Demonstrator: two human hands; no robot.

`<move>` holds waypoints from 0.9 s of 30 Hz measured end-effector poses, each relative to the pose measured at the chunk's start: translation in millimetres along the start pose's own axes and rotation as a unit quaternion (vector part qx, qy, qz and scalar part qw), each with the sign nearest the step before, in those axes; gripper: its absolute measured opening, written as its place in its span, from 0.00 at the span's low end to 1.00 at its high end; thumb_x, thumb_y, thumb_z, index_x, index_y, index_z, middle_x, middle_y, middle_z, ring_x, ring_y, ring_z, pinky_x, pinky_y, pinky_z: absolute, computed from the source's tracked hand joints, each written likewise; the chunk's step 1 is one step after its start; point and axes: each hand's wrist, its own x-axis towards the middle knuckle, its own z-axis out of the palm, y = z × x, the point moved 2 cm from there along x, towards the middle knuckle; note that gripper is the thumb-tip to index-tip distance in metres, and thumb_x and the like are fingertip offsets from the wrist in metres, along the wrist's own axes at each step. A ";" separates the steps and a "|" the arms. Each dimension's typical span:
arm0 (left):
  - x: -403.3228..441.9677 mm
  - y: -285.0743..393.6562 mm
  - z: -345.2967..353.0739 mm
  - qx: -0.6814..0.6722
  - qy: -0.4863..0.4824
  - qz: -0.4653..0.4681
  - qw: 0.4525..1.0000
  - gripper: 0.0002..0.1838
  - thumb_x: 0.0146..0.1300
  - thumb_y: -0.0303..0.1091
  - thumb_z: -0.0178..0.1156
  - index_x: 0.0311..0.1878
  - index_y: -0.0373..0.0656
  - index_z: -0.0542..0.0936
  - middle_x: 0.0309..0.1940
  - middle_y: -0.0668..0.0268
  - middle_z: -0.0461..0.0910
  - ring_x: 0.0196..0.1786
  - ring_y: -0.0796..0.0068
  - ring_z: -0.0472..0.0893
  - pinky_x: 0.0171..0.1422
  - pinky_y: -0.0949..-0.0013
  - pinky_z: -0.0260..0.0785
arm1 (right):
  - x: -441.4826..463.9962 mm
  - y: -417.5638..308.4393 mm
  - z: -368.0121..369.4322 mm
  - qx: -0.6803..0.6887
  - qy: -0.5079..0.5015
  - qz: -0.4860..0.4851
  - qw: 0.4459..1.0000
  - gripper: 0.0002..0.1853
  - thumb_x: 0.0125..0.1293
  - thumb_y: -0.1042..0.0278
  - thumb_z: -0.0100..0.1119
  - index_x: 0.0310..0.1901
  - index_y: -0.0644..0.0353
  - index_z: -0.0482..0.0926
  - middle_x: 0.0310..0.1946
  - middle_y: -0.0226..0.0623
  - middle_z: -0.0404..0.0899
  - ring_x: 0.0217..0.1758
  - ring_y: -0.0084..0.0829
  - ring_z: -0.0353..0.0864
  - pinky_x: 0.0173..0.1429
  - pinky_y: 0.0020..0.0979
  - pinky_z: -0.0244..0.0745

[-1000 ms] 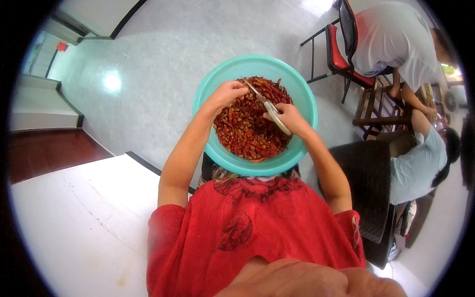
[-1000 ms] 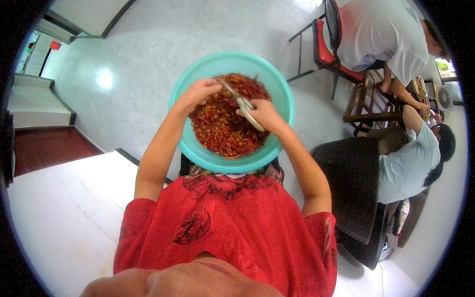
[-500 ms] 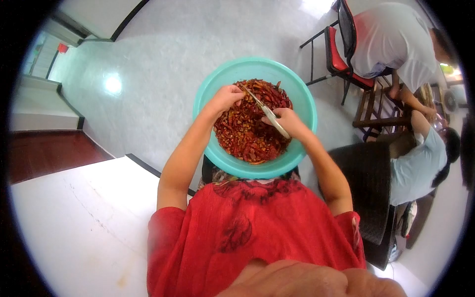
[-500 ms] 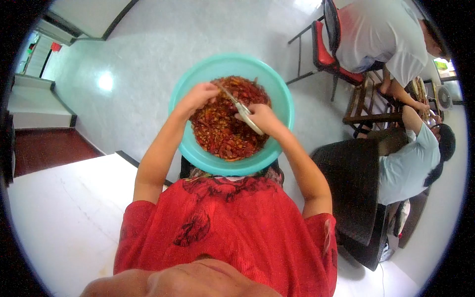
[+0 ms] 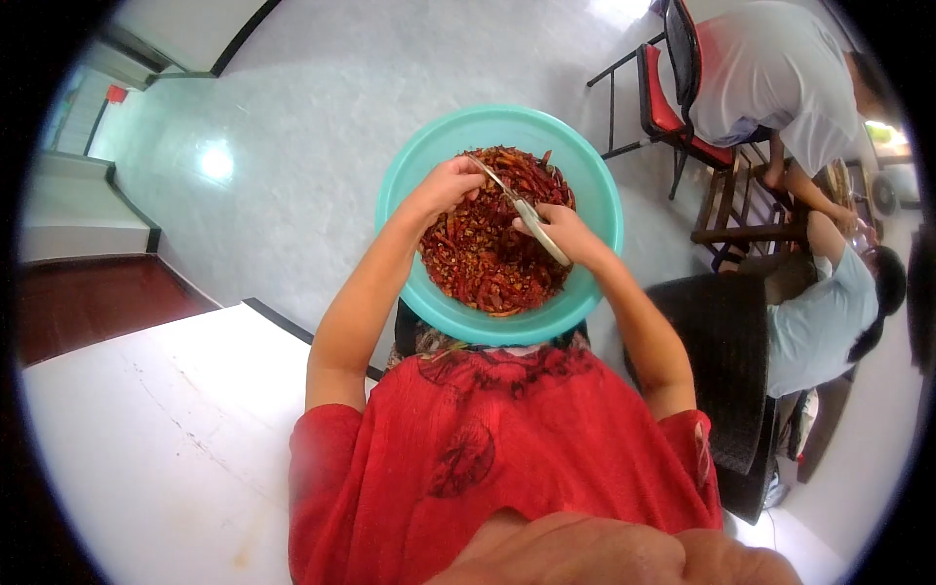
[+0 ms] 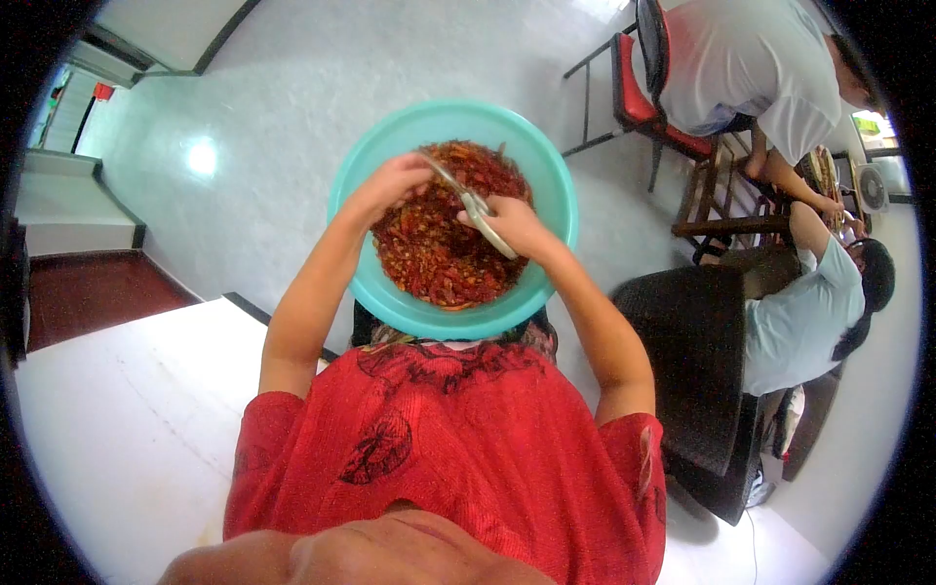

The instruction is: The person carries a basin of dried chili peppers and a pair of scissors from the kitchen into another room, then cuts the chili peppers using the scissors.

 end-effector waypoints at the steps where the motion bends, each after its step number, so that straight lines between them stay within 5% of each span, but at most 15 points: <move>1: 0.9 -0.4 -0.4 -0.004 -0.004 -0.004 1.000 0.11 0.65 0.39 0.56 0.47 0.46 0.78 0.24 0.76 0.72 0.23 0.87 0.65 0.24 0.79 0.51 | 0.0 -0.6 -0.4 -0.008 -0.008 0.008 1.000 0.40 0.54 0.28 0.62 0.38 0.70 0.82 0.30 0.46 0.81 0.35 0.37 0.80 0.43 0.36 0.73; 6: 8.2 -9.1 -2.0 0.020 0.002 0.005 1.000 0.11 0.66 0.40 0.57 0.46 0.45 0.78 0.26 0.75 0.73 0.23 0.86 0.65 0.24 0.79 0.52 | -0.3 -2.6 -1.8 -0.032 -0.033 0.019 0.999 0.38 0.55 0.30 0.64 0.36 0.69 0.83 0.27 0.45 0.80 0.32 0.35 0.79 0.40 0.37 0.72; 18: 5.7 -5.4 -2.9 -0.072 -0.025 -0.022 0.997 0.13 0.68 0.37 0.55 0.51 0.41 0.76 0.27 0.74 0.72 0.22 0.88 0.61 0.23 0.81 0.50 | -0.3 -1.0 -0.1 -0.008 -0.004 -0.009 1.000 0.43 0.54 0.27 0.61 0.44 0.72 0.80 0.36 0.52 0.82 0.43 0.41 0.82 0.48 0.37 0.74; 27: 4.4 -3.7 -1.8 -0.002 0.007 -0.034 0.999 0.14 0.66 0.41 0.58 0.47 0.42 0.77 0.27 0.73 0.73 0.22 0.87 0.62 0.22 0.77 0.50 | 1.6 4.7 1.2 -0.017 0.029 -0.010 0.999 0.39 0.54 0.28 0.63 0.31 0.70 0.81 0.22 0.44 0.79 0.28 0.36 0.79 0.36 0.36 0.72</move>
